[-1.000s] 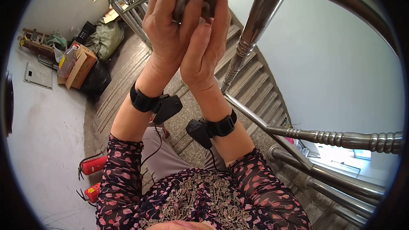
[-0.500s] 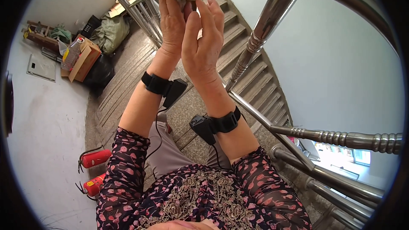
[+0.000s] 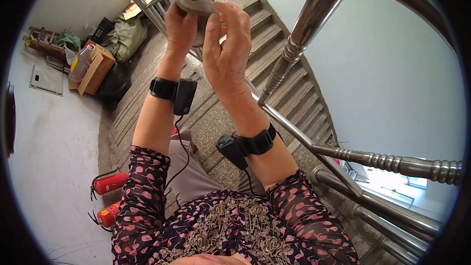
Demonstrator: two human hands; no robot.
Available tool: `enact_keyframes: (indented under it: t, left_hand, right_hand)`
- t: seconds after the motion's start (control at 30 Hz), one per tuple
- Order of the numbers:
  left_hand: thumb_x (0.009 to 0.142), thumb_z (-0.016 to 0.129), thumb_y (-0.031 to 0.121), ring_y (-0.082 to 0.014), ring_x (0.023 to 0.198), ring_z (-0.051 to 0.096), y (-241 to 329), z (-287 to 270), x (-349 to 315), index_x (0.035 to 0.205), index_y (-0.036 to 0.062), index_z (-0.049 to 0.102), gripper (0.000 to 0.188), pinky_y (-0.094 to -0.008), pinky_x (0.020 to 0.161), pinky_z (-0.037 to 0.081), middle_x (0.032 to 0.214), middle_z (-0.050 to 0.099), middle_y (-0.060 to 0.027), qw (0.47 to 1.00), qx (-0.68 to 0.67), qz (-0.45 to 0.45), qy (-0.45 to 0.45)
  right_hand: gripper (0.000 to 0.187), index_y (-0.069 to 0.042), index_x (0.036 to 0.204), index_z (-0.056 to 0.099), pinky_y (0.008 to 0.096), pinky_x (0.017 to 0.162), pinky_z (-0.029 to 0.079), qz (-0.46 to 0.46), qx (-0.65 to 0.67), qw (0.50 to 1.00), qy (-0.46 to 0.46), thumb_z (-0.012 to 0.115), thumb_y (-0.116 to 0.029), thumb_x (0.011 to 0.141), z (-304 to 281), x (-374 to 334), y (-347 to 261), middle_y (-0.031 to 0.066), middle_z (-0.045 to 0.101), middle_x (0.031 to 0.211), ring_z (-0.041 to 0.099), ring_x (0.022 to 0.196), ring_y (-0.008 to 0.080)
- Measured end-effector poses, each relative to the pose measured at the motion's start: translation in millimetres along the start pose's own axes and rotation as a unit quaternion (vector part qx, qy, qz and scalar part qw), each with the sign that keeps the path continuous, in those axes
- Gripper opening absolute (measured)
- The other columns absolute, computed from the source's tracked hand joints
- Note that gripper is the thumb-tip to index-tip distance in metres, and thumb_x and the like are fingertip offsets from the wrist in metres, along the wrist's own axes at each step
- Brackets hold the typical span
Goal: Cleaning a metal staircase railing using a cloth.
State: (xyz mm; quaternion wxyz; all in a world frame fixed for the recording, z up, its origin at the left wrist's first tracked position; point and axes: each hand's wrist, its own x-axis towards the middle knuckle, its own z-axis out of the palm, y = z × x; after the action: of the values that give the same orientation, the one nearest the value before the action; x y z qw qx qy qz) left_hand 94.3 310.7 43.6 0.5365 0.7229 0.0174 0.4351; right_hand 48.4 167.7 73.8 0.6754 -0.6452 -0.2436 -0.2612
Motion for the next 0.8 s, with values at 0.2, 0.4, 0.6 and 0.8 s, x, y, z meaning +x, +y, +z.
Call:
enact_keyframes:
  t: [0.2, 0.4, 0.6, 0.8]
  left_hand:
    - [0.084, 0.071, 0.027, -0.0101, 0.083, 0.064, -10, 23, -10, 0.104, 0.0026, 0.059, 0.034, -0.0257, 0.073, 0.050, 0.093, 0.069, -0.0063, 0.979, -0.191, 0.035, 0.057]
    - [0.084, 0.068, 0.022, -0.0212, 0.087, 0.068, -41, 29, -44, 0.105, 0.0076, 0.061, 0.027, -0.0316, 0.075, 0.052, 0.093, 0.070, -0.0104, 0.992, -0.058, -0.113, -0.008]
    - [0.077, 0.069, 0.008, -0.0252, 0.084, 0.068, -118, 14, -103, 0.100, 0.0050, 0.063, 0.024, -0.0332, 0.074, 0.052, 0.088, 0.070, -0.0123, 0.969, -0.078, -0.229, -0.049]
    - [0.073, 0.068, 0.005, -0.0318, 0.084, 0.068, -130, 16, -124, 0.092, 0.0022, 0.064, 0.019, -0.0360, 0.073, 0.052, 0.086, 0.069, -0.0168, 0.971, 0.088, -0.213, -0.063]
  right_hand:
    - [0.021, -0.005, 0.111, 0.063, 0.0193, 0.060, 0.042, 0.007, 0.017, 1.000, 0.004, 0.054, -0.017, 0.097, 1, 0, 0, 0.0047, 0.059, 0.103, 0.048, 0.071, 0.0045]
    - [0.020, -0.005, 0.111, 0.063, 0.0216, 0.065, 0.048, -0.002, 0.006, 1.000, -0.004, 0.056, -0.015, 0.095, -1, 1, 5, 0.0062, 0.059, 0.102, 0.057, 0.083, 0.0084]
    - [0.020, -0.004, 0.111, 0.063, 0.0227, 0.067, 0.051, 0.011, 0.017, 1.000, -0.018, 0.056, -0.012, 0.094, 1, -4, 4, 0.0068, 0.060, 0.103, 0.060, 0.086, 0.0111]
    - [0.023, -0.001, 0.114, 0.061, 0.0246, 0.071, 0.052, 0.031, 0.033, 0.999, -0.022, 0.055, -0.013, 0.095, -9, 3, 7, 0.0067, 0.062, 0.103, 0.063, 0.088, 0.0126]
